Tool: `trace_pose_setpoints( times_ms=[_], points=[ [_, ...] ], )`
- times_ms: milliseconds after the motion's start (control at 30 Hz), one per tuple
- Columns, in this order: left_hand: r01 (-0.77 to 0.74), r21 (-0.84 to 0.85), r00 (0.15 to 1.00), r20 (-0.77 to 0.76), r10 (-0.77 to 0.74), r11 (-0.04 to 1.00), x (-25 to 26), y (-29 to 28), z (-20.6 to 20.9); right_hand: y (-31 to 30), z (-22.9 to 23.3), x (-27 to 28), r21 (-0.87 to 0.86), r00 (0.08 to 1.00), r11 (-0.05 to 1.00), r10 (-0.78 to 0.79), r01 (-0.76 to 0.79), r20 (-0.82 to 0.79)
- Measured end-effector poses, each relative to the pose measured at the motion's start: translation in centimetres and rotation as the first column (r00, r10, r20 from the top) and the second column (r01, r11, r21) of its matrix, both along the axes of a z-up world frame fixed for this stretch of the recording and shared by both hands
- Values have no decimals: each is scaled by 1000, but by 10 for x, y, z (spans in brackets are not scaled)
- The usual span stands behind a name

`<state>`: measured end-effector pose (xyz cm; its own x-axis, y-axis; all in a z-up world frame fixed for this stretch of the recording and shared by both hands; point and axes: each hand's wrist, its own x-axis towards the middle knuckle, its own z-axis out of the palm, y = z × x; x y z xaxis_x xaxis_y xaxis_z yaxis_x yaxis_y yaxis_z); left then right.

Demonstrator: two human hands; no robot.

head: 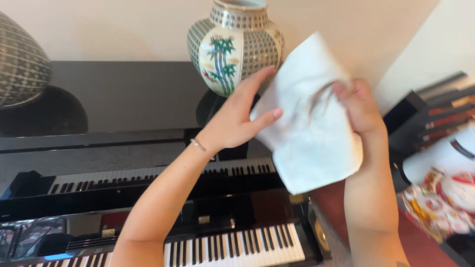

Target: Cleaning the top of a piano and wiping down decorative vases using a cloth and spray.

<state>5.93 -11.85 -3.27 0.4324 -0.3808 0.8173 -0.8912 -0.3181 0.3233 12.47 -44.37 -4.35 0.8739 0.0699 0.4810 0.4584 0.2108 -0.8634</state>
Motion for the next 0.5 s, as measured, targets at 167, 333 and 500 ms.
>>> trace_pose_setpoints(
  times_ms=[167, 333, 500],
  points=[
    [278, -374, 626, -628, -462, 885, -16, 8, -42, 46, -14, -55, -390, 980, 901, 199, -190, -18],
    [119, -434, 688, -612, -390, 893, -71, 56, -84, 69, -64, -68, -487, 962, 830, 228, -274, -153],
    [-99, -428, 687, -683, -250, 898, -169, 98, -133, 105, -187, -70, -329, 659, 572, 672, -752, -338]
  ],
)
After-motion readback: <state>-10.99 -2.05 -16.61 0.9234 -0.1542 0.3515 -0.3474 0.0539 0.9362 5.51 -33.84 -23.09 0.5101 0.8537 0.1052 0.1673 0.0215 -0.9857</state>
